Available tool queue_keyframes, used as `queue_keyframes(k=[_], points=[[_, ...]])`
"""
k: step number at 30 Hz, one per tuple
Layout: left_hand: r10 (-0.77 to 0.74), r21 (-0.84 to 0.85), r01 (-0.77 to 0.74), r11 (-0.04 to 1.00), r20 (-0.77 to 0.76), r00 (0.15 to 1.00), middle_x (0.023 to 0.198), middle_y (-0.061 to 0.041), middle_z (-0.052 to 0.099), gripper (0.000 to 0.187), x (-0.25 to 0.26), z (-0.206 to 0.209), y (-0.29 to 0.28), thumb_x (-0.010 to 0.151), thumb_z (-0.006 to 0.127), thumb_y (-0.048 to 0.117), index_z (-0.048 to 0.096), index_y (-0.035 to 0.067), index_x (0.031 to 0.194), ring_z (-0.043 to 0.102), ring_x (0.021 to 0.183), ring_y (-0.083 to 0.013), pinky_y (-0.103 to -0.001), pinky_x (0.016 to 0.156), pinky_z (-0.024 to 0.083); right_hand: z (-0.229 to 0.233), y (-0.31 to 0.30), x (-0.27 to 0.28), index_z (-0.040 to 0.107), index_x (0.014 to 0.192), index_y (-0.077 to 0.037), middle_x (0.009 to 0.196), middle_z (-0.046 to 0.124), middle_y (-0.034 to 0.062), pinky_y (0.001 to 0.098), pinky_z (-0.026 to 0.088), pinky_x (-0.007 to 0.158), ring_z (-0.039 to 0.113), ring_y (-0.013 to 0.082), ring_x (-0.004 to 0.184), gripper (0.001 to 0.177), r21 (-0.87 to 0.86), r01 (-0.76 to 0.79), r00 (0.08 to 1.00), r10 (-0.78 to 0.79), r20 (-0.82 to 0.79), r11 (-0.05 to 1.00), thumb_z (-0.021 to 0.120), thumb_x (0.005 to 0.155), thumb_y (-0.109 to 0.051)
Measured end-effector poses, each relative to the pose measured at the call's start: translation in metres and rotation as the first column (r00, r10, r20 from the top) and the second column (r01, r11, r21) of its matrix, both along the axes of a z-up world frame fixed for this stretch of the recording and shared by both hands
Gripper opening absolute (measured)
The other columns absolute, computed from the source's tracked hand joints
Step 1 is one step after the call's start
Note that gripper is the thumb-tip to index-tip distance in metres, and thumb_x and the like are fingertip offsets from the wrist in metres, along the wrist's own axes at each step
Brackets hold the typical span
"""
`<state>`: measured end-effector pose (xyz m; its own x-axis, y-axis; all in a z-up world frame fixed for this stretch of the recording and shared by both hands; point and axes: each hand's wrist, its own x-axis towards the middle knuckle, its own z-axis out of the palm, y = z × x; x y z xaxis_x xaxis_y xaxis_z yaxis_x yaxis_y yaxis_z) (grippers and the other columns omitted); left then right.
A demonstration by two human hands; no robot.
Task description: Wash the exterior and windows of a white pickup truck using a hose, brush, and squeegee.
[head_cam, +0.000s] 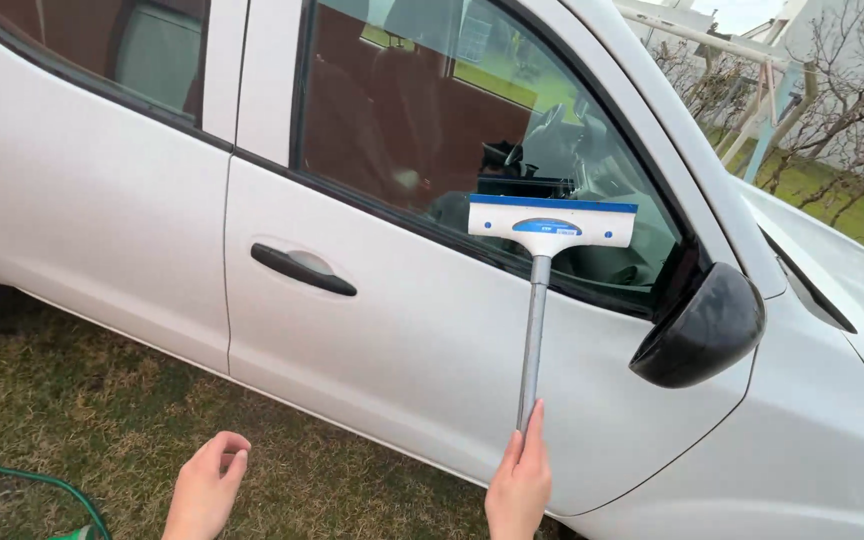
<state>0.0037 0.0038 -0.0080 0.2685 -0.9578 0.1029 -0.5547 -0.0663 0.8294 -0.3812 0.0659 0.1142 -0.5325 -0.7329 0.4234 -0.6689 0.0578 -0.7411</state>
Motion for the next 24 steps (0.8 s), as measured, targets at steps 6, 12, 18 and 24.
queue_keyframes(k=[6,12,18,24], points=[[-0.009,0.137,0.027,0.990,-0.132,0.991,0.099,-0.008,0.080,0.017,0.011,-0.026,-0.006,0.094,0.063,0.019,0.071,0.010,0.107,0.079,0.093,-0.0193,-0.036,0.087,0.059,-0.025,-0.069,0.002,0.040,0.157,-0.022,0.097,0.070,0.0187,0.0473,0.052,0.077,0.069,0.0361,0.086,0.053,0.142,0.101,0.995,-0.096,-0.041,0.985,0.048,0.105,-0.021],[-0.027,0.186,0.060,0.981,-0.174,0.984,0.087,-0.009,0.076,0.015,-0.002,0.009,-0.079,0.097,0.061,0.019,0.073,0.010,0.102,0.077,0.083,-0.0184,-0.033,0.080,0.056,0.054,-0.181,0.037,0.044,0.155,-0.017,0.096,0.070,0.0185,0.0479,0.051,0.071,0.068,0.0370,0.084,0.052,-0.160,0.067,0.993,-0.082,-0.088,0.985,0.050,0.103,-0.017],[-0.357,-0.018,0.362,0.932,-0.224,0.907,0.078,-0.008,0.078,0.016,-0.012,0.062,-0.173,0.095,0.059,0.020,0.071,0.010,0.097,0.076,0.077,-0.0141,-0.032,0.065,0.053,0.047,-0.232,0.077,0.046,0.157,-0.014,0.095,0.068,0.0244,0.0444,0.050,0.071,0.062,0.0374,0.079,0.049,-0.256,0.080,0.995,-0.061,0.080,0.963,0.049,0.108,-0.015],[-0.442,0.077,0.472,0.878,-0.245,0.863,0.086,-0.004,0.078,0.020,-0.003,0.045,-0.273,0.095,0.058,0.022,0.072,0.008,0.097,0.078,0.078,-0.0166,-0.032,0.069,0.056,-0.028,-0.246,0.089,0.050,0.140,-0.002,0.084,0.066,0.0216,0.0456,0.051,0.058,0.069,0.0335,0.068,0.039,-0.101,0.303,0.953,-0.301,0.032,0.948,0.040,0.109,-0.024]])
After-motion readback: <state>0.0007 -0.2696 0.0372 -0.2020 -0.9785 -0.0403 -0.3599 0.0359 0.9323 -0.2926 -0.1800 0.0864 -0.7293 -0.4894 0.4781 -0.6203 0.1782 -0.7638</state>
